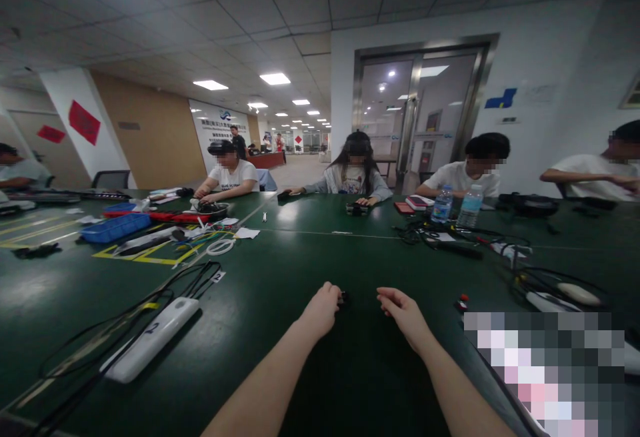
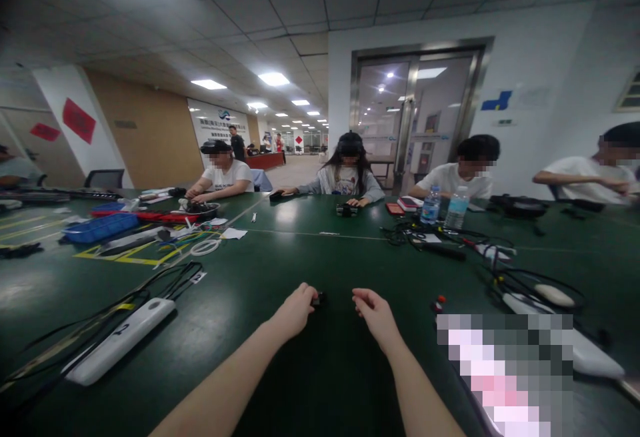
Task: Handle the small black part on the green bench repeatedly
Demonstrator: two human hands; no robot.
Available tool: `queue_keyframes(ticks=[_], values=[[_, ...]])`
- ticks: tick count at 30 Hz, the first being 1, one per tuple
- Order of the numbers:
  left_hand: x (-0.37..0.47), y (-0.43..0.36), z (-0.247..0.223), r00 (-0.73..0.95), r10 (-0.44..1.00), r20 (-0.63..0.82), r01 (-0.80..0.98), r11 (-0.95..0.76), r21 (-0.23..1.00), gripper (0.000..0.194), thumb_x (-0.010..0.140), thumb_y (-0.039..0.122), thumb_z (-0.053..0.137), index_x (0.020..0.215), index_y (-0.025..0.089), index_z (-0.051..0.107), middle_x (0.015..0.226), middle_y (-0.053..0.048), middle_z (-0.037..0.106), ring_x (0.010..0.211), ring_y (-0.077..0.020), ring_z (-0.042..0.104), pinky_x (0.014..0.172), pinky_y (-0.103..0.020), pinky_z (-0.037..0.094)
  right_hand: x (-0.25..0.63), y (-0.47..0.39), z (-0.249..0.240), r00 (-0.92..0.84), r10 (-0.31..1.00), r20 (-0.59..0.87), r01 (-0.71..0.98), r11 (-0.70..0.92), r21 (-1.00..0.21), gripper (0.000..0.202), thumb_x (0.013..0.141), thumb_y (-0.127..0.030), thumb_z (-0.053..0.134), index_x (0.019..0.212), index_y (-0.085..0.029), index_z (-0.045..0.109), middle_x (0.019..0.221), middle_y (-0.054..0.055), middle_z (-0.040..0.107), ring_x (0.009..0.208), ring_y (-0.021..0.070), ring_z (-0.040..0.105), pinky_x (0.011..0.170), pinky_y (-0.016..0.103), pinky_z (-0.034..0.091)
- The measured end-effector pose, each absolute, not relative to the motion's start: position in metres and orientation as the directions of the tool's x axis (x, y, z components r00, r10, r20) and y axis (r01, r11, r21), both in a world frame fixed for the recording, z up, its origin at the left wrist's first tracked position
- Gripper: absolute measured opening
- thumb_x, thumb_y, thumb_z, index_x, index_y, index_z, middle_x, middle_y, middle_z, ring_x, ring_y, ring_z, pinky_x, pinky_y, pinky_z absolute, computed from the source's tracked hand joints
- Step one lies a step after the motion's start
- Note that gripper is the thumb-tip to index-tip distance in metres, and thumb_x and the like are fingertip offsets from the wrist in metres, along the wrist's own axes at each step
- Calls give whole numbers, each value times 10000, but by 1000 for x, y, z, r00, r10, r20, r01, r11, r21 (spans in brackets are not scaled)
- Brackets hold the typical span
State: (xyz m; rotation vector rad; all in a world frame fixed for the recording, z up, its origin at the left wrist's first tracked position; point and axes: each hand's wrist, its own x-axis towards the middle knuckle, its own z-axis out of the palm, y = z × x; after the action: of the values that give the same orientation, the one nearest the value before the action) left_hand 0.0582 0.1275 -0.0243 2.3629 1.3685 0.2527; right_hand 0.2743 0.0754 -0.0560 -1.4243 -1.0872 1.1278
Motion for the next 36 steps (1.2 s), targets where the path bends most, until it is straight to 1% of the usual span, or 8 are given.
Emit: queue_keyframes(ticks=[3,7,10,16,20,23,30,36], values=[[85,119,-30,542,840,-14,725,-459,514,268,777,138,492,1028,226,521,1069,-30,496,962,-173,499,833,-288,429,273,75,-56,170,983,-63,85,-79,-993,276,750,-281,520,1009,-204,578,947,43,614,789,169,569,719,330,475],[89,118,-38,544,839,23,619,-419,664,292,773,120,481,1046,215,522,1108,-42,480,1021,-182,470,917,-321,393,270,77,-59,175,983,-46,113,-67,-991,280,749,-219,483,1015,-191,568,944,47,608,772,157,573,702,315,478],[84,121,-43,552,834,7,583,-393,711,341,762,104,490,1079,227,504,1139,-36,463,1027,-172,471,916,-307,396,270,78,-60,165,986,-36,147,-60,-987,306,730,-168,474,1019,-188,570,946,43,608,792,157,574,709,314,474],[80,121,-42,550,835,-3,571,-373,731,362,752,90,483,1087,229,494,1124,-39,467,1007,-169,483,886,-298,413,263,72,-49,119,993,11,267,-21,-963,300,728,-147,501,1007,-195,602,958,31,603,886,164,558,828,330,426],[81,122,-40,536,844,-10,572,-354,740,374,742,64,476,1085,212,484,1091,-49,487,971,-165,497,861,-294,427,252,69,-40,51,996,78,476,45,-878,322,767,-190,491,1074,-233,580,1054,32,551,857,164,555,772,315,452],[81,123,-41,525,851,-14,573,-341,745,369,742,55,472,1076,211,482,1074,-51,500,958,-163,503,856,-296,429,245,70,-39,27,997,76,572,46,-819,351,778,-194,484,1116,-259,553,1046,28,539,843,167,552,759,309,458],[84,124,-41,509,861,-25,607,-338,719,309,747,117,502,1037,222,493,1027,-30,518,918,-154,511,809,-271,437,238,73,-40,7,998,57,648,39,-761,293,787,-222,480,1053,-289,584,988,14,533,812,170,546,715,308,454],[85,124,-38,513,858,-17,598,-343,724,252,749,114,486,980,214,512,978,-18,538,899,-147,516,803,-269,431,234,75,-39,63,997,36,679,-17,-734,223,775,-229,508,980,-264,591,991,6,551,836,174,550,707,312,452]])
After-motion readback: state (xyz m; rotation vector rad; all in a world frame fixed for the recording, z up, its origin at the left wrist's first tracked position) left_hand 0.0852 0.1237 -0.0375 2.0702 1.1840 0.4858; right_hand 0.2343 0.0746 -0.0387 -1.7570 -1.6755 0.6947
